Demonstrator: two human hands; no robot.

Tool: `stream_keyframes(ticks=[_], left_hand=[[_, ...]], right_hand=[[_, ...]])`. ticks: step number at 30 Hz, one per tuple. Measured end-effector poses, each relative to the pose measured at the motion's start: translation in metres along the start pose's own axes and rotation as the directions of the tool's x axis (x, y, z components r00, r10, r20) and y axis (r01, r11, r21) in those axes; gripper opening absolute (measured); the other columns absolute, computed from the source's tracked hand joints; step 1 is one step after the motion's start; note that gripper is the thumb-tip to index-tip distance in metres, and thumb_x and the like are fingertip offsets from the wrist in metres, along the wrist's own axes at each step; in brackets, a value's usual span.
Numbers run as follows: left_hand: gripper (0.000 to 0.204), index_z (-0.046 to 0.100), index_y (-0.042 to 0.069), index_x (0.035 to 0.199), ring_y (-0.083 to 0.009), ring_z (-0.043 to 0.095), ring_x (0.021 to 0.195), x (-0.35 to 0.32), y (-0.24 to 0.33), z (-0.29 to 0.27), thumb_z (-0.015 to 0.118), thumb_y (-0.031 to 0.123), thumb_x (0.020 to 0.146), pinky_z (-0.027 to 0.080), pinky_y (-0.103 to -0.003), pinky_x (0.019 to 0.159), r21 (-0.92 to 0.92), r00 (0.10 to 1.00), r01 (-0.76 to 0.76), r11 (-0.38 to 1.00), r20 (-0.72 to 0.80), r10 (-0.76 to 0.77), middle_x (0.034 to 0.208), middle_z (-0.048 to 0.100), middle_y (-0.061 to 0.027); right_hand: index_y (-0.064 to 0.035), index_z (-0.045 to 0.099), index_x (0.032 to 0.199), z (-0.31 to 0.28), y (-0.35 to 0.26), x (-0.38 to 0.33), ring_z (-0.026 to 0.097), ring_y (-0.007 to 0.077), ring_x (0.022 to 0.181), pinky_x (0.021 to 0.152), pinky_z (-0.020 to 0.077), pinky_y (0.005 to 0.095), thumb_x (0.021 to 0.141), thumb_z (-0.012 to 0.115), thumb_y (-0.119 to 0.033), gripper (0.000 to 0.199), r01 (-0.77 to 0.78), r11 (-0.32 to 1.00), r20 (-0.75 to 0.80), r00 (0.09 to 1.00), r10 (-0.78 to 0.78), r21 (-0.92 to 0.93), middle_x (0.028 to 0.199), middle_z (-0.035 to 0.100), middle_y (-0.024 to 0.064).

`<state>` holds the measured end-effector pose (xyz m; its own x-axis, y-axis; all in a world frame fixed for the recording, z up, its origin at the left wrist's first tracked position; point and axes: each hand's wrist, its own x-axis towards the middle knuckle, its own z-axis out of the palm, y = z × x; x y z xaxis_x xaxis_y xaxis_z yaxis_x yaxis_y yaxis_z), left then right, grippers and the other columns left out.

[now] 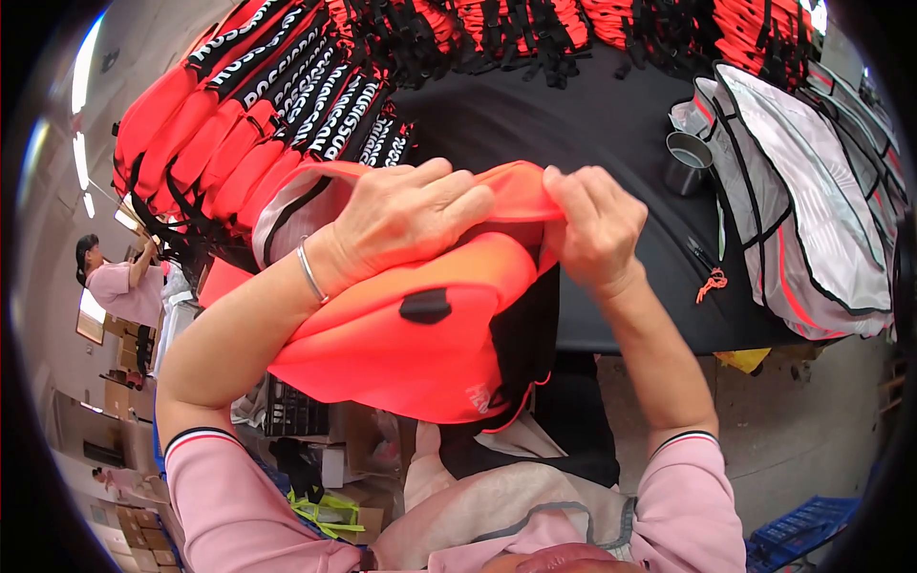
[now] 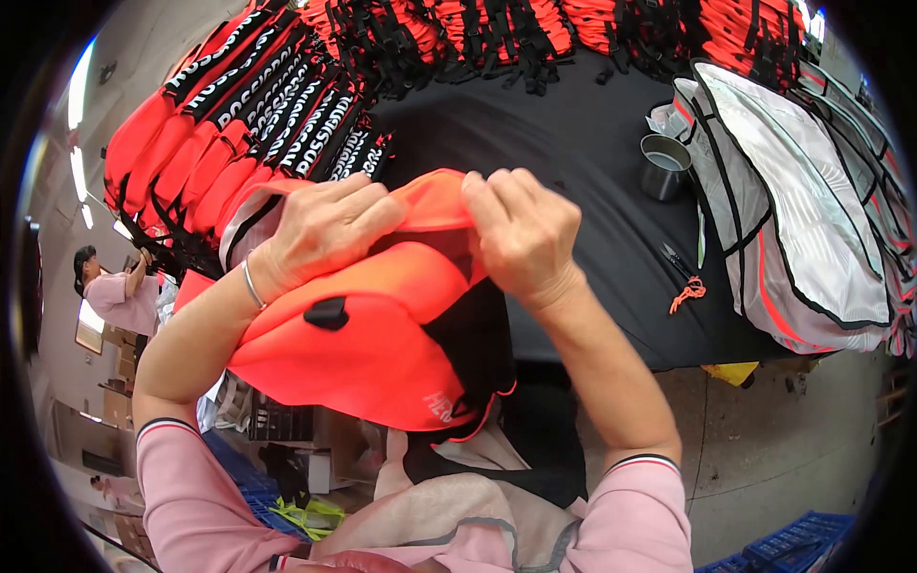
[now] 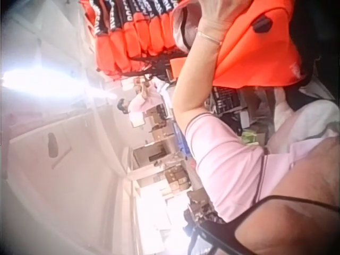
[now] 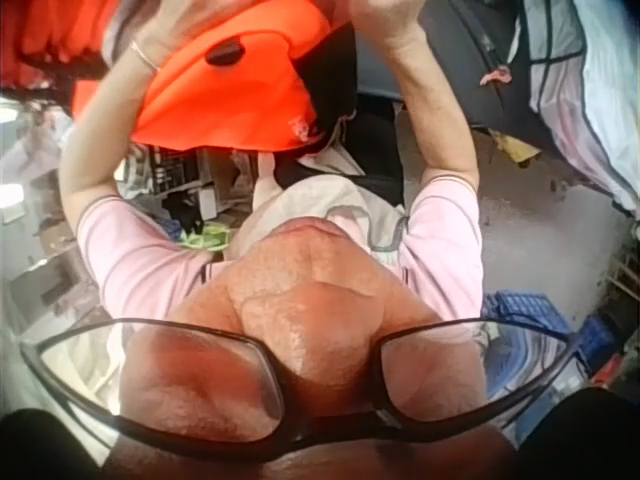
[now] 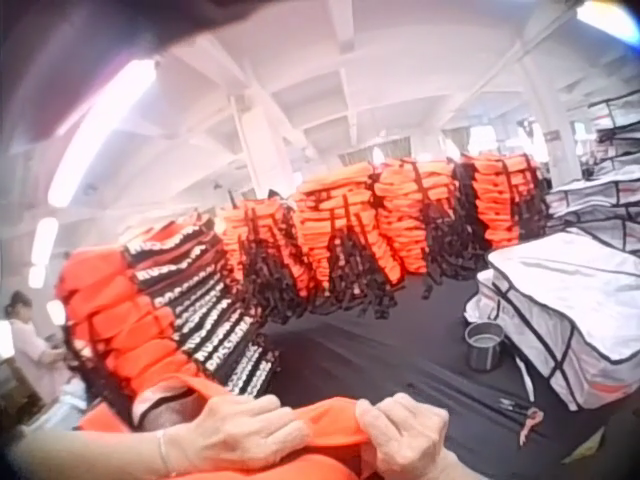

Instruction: Inspecting and trimming loose threads from a red and black backpack using small snips.

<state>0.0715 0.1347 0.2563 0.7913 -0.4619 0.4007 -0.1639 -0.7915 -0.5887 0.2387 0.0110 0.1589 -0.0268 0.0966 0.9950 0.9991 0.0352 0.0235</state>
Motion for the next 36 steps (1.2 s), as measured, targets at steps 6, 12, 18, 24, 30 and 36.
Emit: stream_keyframes(ticks=[6,12,18,24,30,36], left_hand=[[0.015,0.055,0.012,0.077,-0.0132,0.05,0.056,-0.007,-0.006,-0.018,0.068,0.01,0.071,0.041,-0.027,0.047,0.11,0.993,0.052,0.993,-0.112,-0.04,0.064,0.045,0.0013],[0.013,0.059,0.011,0.082,-0.0132,0.055,0.057,-0.011,0.008,-0.032,0.07,0.008,0.076,0.041,-0.027,0.046,0.148,0.999,0.026,0.989,-0.034,-0.021,0.067,0.052,0.0002],[0.025,0.063,0.006,0.1,-0.0333,0.064,0.081,-0.068,-0.047,-0.096,0.068,0.012,0.076,0.05,-0.045,0.071,0.334,0.683,0.387,0.86,0.522,-0.51,0.086,0.066,-0.0123],[0.047,0.059,0.001,0.111,-0.0382,0.065,0.089,-0.066,-0.058,-0.12,0.074,0.025,0.073,0.051,-0.04,0.078,-0.067,0.342,0.803,0.593,0.866,-0.365,0.092,0.068,-0.0212],[0.054,0.061,-0.001,0.116,-0.0191,0.067,0.084,-0.076,-0.071,-0.103,0.079,0.023,0.07,0.052,-0.034,0.078,-0.372,0.484,0.821,0.432,0.856,-0.183,0.096,0.072,-0.0153],[0.049,0.064,0.001,0.111,-0.003,0.056,0.074,-0.054,-0.052,-0.083,0.084,0.031,0.078,0.048,-0.021,0.065,-0.486,0.481,0.874,-0.02,0.87,-0.106,0.083,0.065,0.0025]], right_hand=[[-0.003,0.063,0.085,0.009,-0.022,0.0,0.052,0.0187,0.054,0.045,0.0423,0.0291,0.065,0.064,-0.001,0.021,-0.08,0.996,-0.046,0.996,0.081,0.026,0.068,0.048,0.0037],[0.0006,0.063,0.088,0.008,-0.008,-0.01,0.051,0.0232,0.053,0.045,0.0409,0.0328,0.071,0.069,0.0,0.018,-0.122,0.992,-0.058,0.991,0.124,0.042,0.066,0.048,0.008],[-0.0011,0.061,0.083,-0.007,0.022,-0.026,0.052,0.0263,0.054,0.046,0.0419,0.0351,0.074,0.066,0.0,0.01,-0.267,0.959,-0.255,0.938,0.236,-0.094,0.064,0.047,0.0095],[-0.0084,0.054,0.075,-0.011,0.048,-0.046,0.059,0.0313,0.059,0.052,0.0461,0.0391,0.081,0.066,-0.005,0.013,-0.483,0.869,-0.051,0.876,0.48,-0.111,0.068,0.054,0.0095],[-0.0038,0.061,0.123,-0.044,0.037,0.044,0.066,0.0334,0.1,0.09,0.0511,0.0406,0.08,0.072,-0.015,0.045,-0.327,0.945,0.442,0.851,0.285,0.021,0.104,0.068,0.017],[0.003,0.06,0.124,0.014,-0.046,0.15,0.064,0.0266,0.107,0.094,0.0484,0.0371,0.082,0.073,-0.025,0.052,-0.386,0.835,0.876,0.435,-0.21,0.392,0.116,0.067,0.0162]])
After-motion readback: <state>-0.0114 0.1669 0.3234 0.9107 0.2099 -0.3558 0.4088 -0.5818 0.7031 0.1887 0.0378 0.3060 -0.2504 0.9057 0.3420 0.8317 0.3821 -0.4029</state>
